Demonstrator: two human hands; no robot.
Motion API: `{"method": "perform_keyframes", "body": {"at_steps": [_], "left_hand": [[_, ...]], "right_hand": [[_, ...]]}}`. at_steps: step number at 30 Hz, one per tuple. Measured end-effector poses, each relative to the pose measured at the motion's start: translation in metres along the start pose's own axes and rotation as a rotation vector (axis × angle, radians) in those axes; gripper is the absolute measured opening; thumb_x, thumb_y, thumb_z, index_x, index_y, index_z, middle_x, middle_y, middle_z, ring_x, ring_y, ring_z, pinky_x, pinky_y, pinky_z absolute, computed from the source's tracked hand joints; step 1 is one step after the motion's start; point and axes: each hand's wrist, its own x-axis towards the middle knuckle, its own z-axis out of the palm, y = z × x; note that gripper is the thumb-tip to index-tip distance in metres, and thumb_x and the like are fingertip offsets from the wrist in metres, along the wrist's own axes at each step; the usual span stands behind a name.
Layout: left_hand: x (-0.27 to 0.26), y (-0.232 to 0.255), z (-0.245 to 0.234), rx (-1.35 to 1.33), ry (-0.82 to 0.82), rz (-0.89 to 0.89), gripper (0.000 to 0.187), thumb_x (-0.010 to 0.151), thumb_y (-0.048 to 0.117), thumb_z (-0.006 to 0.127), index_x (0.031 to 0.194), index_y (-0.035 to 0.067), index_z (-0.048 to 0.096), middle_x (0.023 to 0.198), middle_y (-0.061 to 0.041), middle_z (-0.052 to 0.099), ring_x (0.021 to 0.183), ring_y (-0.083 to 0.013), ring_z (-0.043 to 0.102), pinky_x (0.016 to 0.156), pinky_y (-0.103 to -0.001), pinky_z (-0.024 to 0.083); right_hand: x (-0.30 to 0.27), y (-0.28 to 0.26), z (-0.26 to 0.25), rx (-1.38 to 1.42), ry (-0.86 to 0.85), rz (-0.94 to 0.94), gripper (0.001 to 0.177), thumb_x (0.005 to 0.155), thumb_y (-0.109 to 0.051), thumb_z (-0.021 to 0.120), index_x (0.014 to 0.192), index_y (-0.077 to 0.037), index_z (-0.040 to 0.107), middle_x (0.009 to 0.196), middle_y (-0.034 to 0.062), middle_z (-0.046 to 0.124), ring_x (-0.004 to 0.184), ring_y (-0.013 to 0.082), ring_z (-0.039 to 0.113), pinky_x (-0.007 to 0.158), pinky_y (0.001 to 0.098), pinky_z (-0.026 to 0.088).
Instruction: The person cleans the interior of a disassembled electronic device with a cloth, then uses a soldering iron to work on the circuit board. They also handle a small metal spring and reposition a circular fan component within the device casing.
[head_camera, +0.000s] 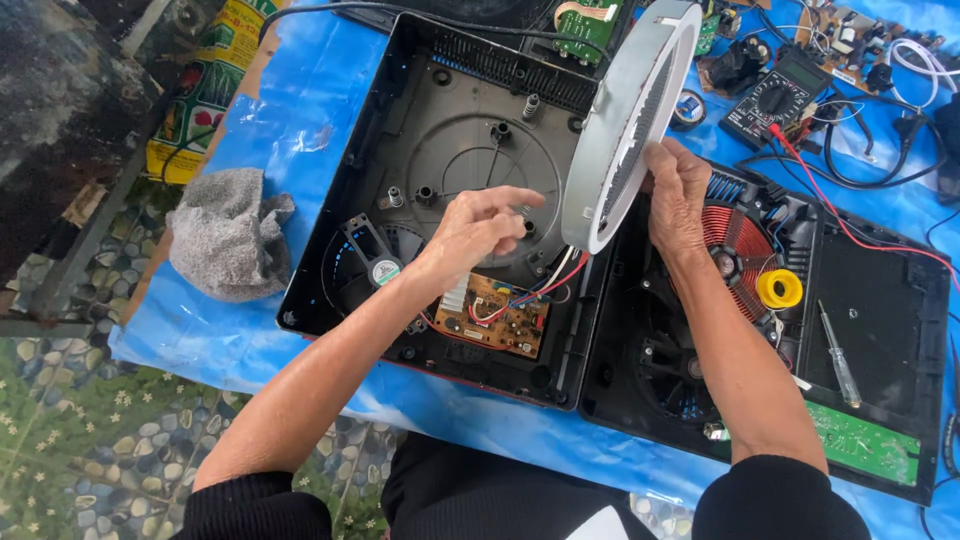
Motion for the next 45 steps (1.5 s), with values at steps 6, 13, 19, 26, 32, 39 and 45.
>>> {"method": "perform_keyframes", "body": {"at_steps": [6,13,19,26,32,39,45], "left_hand": [[-0.004,0.009,0.001,0.367,-0.004,0.281,0.027,0.083,0.005,0.071,0.109,0.007,0.074,0.078,-0.012,0.075,0.068,-0.0259,0.075,0.057,-0.037,0.061],[0.004,0.006,0.014,0.602,-0.057,0.497,0.017,0.088,0.006,0.075,0.101,0.015,0.069,0.083,-0.009,0.075,0.08,-0.0278,0.073,0.071,-0.038,0.062],[-0.006,0.016,0.016,0.86,-0.264,0.583,0.021,0.085,0.001,0.073,0.106,0.005,0.067,0.092,-0.018,0.075,0.088,-0.0413,0.071,0.073,-0.055,0.06],[-0.001,0.004,0.02,1.111,-0.305,0.486,0.019,0.073,0.005,0.059,0.089,0.016,0.058,0.085,-0.011,0.069,0.082,-0.0459,0.065,0.054,-0.061,0.04],[0.0,-0.005,0.02,1.153,-0.307,0.404,0.017,0.077,0.01,0.058,0.092,0.015,0.062,0.09,-0.013,0.07,0.087,-0.0484,0.066,0.059,-0.061,0.048],[0.011,-0.037,0.021,1.092,-0.234,0.575,0.015,0.083,0.003,0.062,0.072,0.008,0.053,0.082,-0.007,0.044,0.082,-0.0345,0.054,0.047,-0.05,0.04],[0.007,-0.013,0.025,1.032,-0.283,0.32,0.033,0.077,-0.004,0.059,0.105,0.012,0.058,0.105,-0.011,0.067,0.086,-0.0391,0.063,0.054,-0.054,0.045]], "right_hand": [[0.004,0.01,-0.002,0.047,-0.002,0.001,0.017,0.099,-0.021,0.06,0.1,-0.009,0.072,0.074,0.0019,0.061,0.068,0.0096,0.068,0.063,0.0292,0.062],[-0.008,-0.021,0.008,-0.022,-0.005,-0.048,0.015,0.1,-0.021,0.059,0.093,-0.011,0.07,0.073,-0.0003,0.058,0.07,0.0069,0.066,0.059,0.0236,0.057],[0.003,0.018,-0.007,-0.045,0.026,-0.031,0.017,0.099,-0.027,0.063,0.095,-0.013,0.071,0.075,-0.0024,0.059,0.069,0.0048,0.06,0.062,0.026,0.058],[-0.018,-0.045,0.013,-0.203,-0.024,-0.026,0.032,0.099,-0.035,0.054,0.072,-0.023,0.043,0.07,-0.0109,0.032,0.068,0.0055,0.028,0.061,0.0299,0.021],[-0.017,-0.035,0.016,-0.083,-0.044,-0.045,0.036,0.103,-0.027,0.055,0.072,-0.023,0.037,0.071,-0.0114,0.026,0.067,0.0029,0.026,0.058,0.0255,0.02],[-0.015,-0.032,0.017,-0.033,-0.053,-0.016,0.035,0.107,-0.019,0.052,0.075,-0.018,0.038,0.073,-0.0094,0.029,0.066,0.0045,0.028,0.058,0.0229,0.027],[-0.017,-0.035,0.017,-0.025,-0.071,-0.019,0.033,0.107,-0.019,0.052,0.077,-0.017,0.04,0.075,-0.0087,0.03,0.067,0.0044,0.029,0.059,0.0221,0.03]]}}
